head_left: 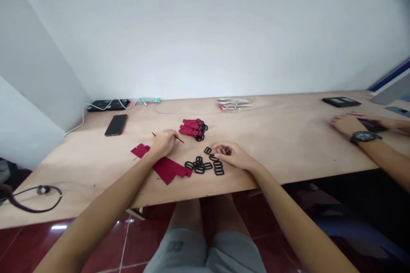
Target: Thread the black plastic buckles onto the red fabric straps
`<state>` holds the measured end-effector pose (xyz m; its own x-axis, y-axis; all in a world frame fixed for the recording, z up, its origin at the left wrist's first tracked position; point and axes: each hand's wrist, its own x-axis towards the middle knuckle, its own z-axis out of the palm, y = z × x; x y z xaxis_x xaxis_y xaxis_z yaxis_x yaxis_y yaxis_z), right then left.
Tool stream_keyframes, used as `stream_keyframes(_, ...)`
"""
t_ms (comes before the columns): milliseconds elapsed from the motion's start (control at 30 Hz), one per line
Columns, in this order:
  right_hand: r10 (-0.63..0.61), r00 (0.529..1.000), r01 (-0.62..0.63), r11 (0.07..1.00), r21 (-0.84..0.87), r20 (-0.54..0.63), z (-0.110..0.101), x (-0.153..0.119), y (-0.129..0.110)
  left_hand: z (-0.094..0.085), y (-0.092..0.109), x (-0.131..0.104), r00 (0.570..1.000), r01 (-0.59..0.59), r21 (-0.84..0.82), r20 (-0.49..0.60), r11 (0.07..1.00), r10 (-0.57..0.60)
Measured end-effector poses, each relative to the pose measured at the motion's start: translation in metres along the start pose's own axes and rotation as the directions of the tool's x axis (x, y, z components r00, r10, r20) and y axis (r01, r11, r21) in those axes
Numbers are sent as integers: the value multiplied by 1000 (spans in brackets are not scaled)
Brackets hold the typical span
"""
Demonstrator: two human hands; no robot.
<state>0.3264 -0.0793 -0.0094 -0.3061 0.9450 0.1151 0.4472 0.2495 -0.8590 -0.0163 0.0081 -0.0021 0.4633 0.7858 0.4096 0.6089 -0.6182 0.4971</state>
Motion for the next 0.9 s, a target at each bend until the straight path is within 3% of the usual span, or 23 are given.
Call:
stream_keyframes(200, 11, 1000, -10, 1000, 11, -18, 12, 4, -6, -1, 8, -2, 994, -35, -57, 101, 998, 41)
stream_keyframes(367, 14, 1000, -14, 1000, -12, 24, 8, 3, -14, 1, 8, -1, 995, -61, -3, 75, 998, 61)
stream_keyframes(633, -43, 996, 48, 996, -69, 74, 4, 2, -19, 1, 4, -1, 990, -90, -52, 105, 995, 95)
stream_keyframes(733, -45, 999, 45, 999, -13, 10, 9, 3, -11, 2, 4, -3, 986, -115, -63, 112, 991, 121)
stream_keyframes(900, -58, 979, 86, 987, 138, -195, 13, 17, 0, 2, 11, -4, 986, -135, -157, 78, 978, 149)
